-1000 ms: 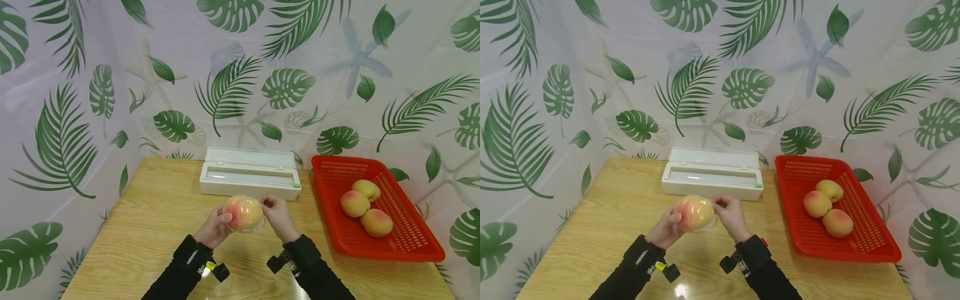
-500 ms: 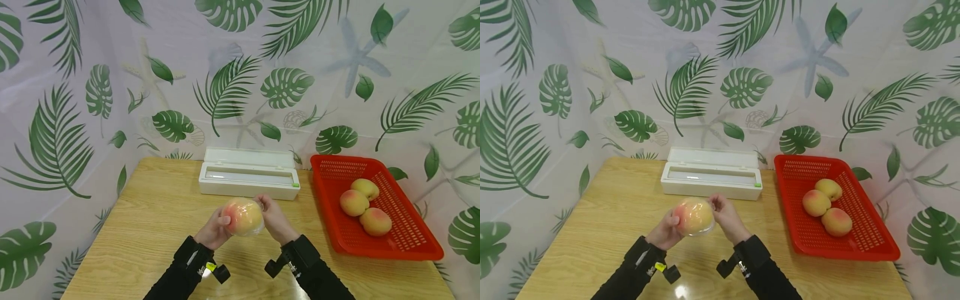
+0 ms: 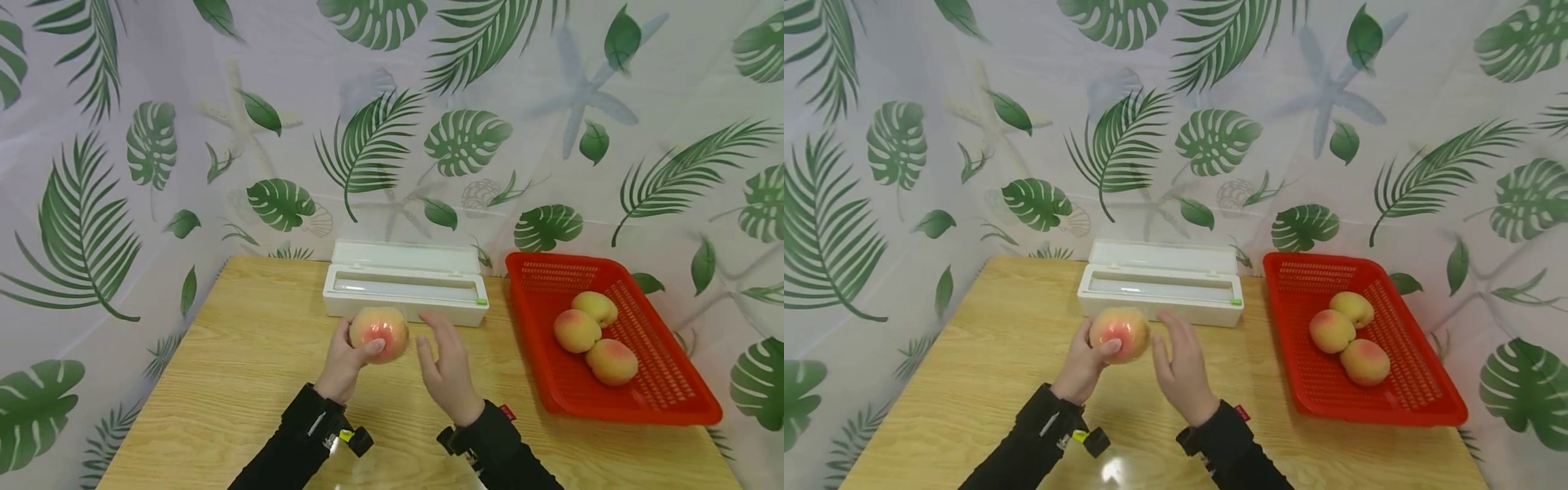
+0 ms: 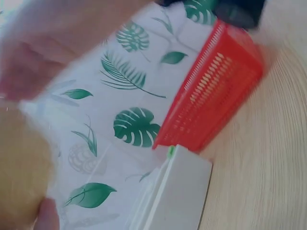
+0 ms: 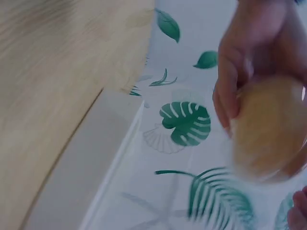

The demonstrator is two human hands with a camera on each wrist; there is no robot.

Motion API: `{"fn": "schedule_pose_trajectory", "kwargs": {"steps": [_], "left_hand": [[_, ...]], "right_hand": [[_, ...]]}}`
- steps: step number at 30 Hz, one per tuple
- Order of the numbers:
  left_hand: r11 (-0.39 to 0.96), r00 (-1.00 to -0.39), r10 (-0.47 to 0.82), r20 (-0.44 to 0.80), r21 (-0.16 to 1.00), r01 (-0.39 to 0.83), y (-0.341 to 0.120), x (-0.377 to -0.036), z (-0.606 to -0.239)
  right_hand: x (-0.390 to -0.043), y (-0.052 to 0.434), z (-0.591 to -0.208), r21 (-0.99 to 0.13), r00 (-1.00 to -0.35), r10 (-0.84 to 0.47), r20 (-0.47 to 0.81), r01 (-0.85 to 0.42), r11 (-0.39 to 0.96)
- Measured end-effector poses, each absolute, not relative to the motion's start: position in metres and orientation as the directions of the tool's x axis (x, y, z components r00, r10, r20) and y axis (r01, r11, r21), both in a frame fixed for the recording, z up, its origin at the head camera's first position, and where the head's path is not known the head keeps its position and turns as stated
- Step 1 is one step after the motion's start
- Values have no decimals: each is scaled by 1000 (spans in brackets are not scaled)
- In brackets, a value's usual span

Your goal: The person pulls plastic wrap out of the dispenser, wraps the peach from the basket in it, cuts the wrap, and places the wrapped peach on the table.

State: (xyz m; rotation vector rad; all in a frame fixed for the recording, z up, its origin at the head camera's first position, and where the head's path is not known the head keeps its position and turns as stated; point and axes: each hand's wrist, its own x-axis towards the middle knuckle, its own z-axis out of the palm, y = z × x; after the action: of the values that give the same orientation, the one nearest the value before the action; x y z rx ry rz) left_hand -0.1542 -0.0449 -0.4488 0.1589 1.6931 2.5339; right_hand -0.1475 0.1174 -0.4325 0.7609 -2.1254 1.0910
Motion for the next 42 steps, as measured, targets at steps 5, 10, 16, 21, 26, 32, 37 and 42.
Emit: {"fn": "schedule_pose_trajectory", "kwargs": {"steps": [5, 10, 16, 21, 26, 32, 37, 42], "left_hand": [[-329, -996, 56, 74, 943, 52, -45, -154, -447], [-286, -991, 30, 129, 951, 115, -45, -150, -447], [-94, -977, -1, 211, 973, 210, -40, -143, -451], [16, -962, 17, 271, 962, 271, -37, -134, -442], [41, -956, 75, 283, 957, 286, -40, -124, -426], [21, -943, 202, 264, 962, 274, -45, -123, -425], [-18, -923, 284, 260, 964, 266, -47, -124, -424], [-36, -910, 331, 252, 967, 254, -47, -126, -428]], "right_hand": [[-133, 105, -431, -189, -475, -460, 750, -820, 540], [-129, 101, -432, -185, -518, -493, 698, -796, 576], [-133, 104, -433, -283, -613, -447, 651, -743, 606], [-137, 112, -432, -423, -689, -440, 576, -711, 561], [-142, 118, -429, -493, -720, -481, 501, -694, 524], [-146, 127, -425, -597, -736, -526, 427, -666, 447], [-145, 129, -415, -726, -783, -534, 319, -564, 393], [-138, 129, -397, -795, -806, -540, 243, -484, 365]]}}
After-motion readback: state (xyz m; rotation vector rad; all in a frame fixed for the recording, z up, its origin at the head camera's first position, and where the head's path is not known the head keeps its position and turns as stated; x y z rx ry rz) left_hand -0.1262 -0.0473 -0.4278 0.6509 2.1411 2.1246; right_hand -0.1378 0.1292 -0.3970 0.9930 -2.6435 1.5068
